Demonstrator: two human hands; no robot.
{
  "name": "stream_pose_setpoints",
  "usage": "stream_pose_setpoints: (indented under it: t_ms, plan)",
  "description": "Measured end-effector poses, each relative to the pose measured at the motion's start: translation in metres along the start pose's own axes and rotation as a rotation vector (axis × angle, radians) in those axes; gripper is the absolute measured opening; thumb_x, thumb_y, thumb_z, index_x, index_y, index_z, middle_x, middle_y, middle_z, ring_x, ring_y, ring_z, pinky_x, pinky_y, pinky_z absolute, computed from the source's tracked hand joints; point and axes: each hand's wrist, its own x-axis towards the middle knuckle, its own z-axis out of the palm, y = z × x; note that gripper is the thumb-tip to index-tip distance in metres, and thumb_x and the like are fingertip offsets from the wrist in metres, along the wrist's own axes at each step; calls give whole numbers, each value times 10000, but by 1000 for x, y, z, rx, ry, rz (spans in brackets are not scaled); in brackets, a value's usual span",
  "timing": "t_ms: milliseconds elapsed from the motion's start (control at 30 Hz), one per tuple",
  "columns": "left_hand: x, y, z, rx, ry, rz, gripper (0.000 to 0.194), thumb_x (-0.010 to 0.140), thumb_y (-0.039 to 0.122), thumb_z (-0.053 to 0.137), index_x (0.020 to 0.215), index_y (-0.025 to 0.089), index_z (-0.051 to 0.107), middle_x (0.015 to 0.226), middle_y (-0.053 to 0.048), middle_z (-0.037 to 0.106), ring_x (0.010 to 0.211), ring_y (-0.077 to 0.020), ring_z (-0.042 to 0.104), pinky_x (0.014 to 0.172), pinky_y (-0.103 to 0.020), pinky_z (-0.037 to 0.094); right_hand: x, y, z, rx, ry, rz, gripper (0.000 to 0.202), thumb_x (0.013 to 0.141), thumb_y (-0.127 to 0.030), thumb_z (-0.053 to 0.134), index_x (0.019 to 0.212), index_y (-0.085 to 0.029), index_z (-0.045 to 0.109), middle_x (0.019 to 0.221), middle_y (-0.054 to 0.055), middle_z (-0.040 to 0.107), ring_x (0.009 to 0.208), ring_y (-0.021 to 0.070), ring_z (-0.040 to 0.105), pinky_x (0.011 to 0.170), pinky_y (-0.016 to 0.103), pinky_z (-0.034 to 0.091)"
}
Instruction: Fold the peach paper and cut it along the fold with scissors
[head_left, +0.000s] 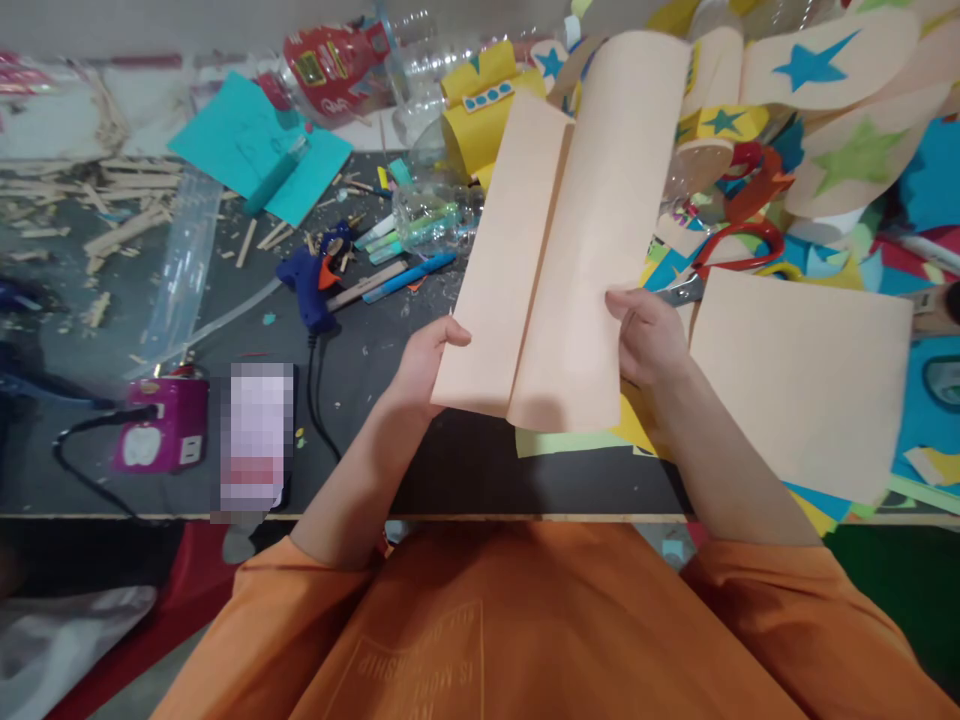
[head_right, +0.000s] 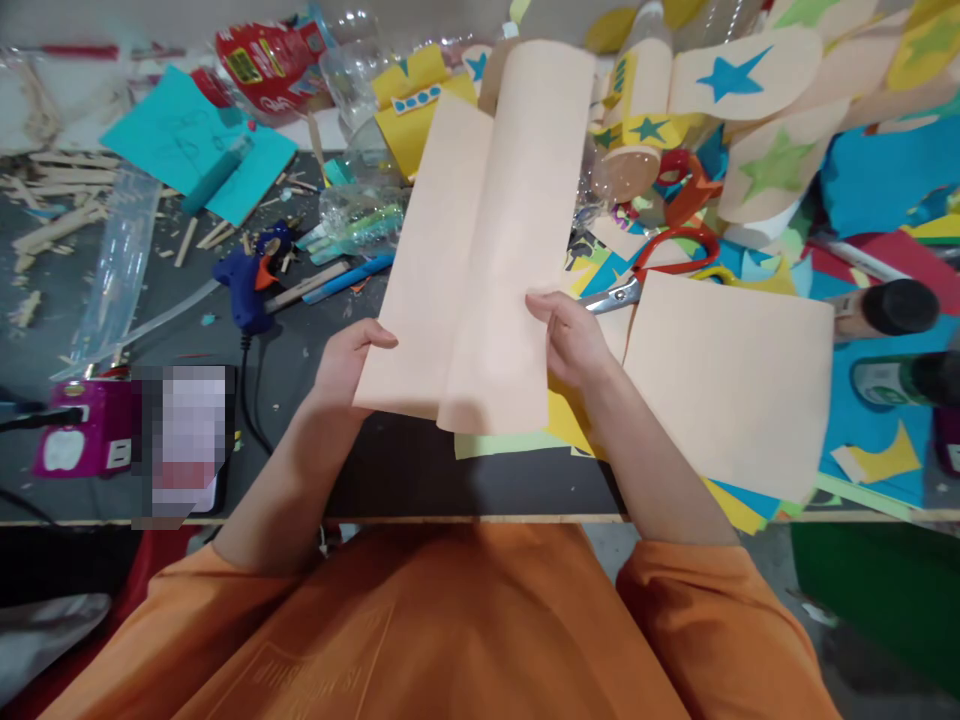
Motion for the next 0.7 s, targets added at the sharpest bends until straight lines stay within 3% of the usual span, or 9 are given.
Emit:
stream_pose_setpoints:
  t_ms: [33,100,233,333,367,433,500,600,700]
  plan:
    - [-1,4,3,-23,-7,-154,321,796,248,546,1025,172,757,1033,-87,818,1287,-361,672,1116,-553,532,0,-1,-1,-33,-2,1,130,733,-386,544,723,-266,593,831,77,742,1006,356,748,869,570,629]
    - [-3,10,9,-85,50,-244,304,885,317,554,1061,165,749,1050,-108,817,1315,-355,654,1136,-531,514,-1,-4,-1,-117,3,3,160,773,-384,514,779,-264,618,862,81,752,943,339,752,810,543,632]
    - [-7,16,14,-191,145,-70,315,968,354,543,1158,178,722,1163,-100,801,1404,-308,583,1189,-445,467,-7,-14,-5,-337,164,-125,292,906,-456,429,945,-264,646,894,77,735,735,251,705,675,443,597]
    - [-8,20,10,-224,182,26,318,999,339,504,1182,190,719,1211,-86,792,1444,-286,542,1216,-409,435,-16,-25,-19,-603,236,-265,331,911,-437,440,1024,-232,674,801,69,693,589,212,611,611,412,548]
    - [-7,22,8,-234,193,54,320,1009,331,491,1185,190,718,1225,-84,788,1453,-277,533,1226,-400,422,-19,-27,-24,-682,226,-297,276,859,-359,548,1043,-220,698,844,82,720,649,228,640,679,429,554]
    - [-7,24,5,-254,229,120,323,1027,312,471,1199,178,708,1266,-90,773,1461,-259,524,1245,-390,392,-24,-27,-35,-1122,172,-453,308,815,-221,531,1052,-197,727,982,130,774,876,306,705,796,475,559]
    - [-5,24,5,-275,262,190,327,1039,288,463,1237,142,679,1320,-114,745,1455,-247,531,1258,-399,369,-26,-21,-41,-1391,55,-567,329,784,-135,510,1019,-174,737,1071,155,789,1001,342,709,882,493,559]
    - [-4,22,7,-290,270,253,344,1052,251,442,1299,109,635,1383,-132,708,1454,-223,532,1274,-403,334,-21,-8,-44,-1519,50,-654,309,803,-109,499,995,-180,730,1041,144,790,982,339,723,898,490,572]
    - [-3,19,8,-285,271,281,336,1056,241,427,1296,153,644,1415,-92,693,1475,-179,505,1278,-326,311,-14,-1,-43,-1565,58,-654,283,801,-102,511,976,-193,715,997,149,771,969,351,716,871,491,579]
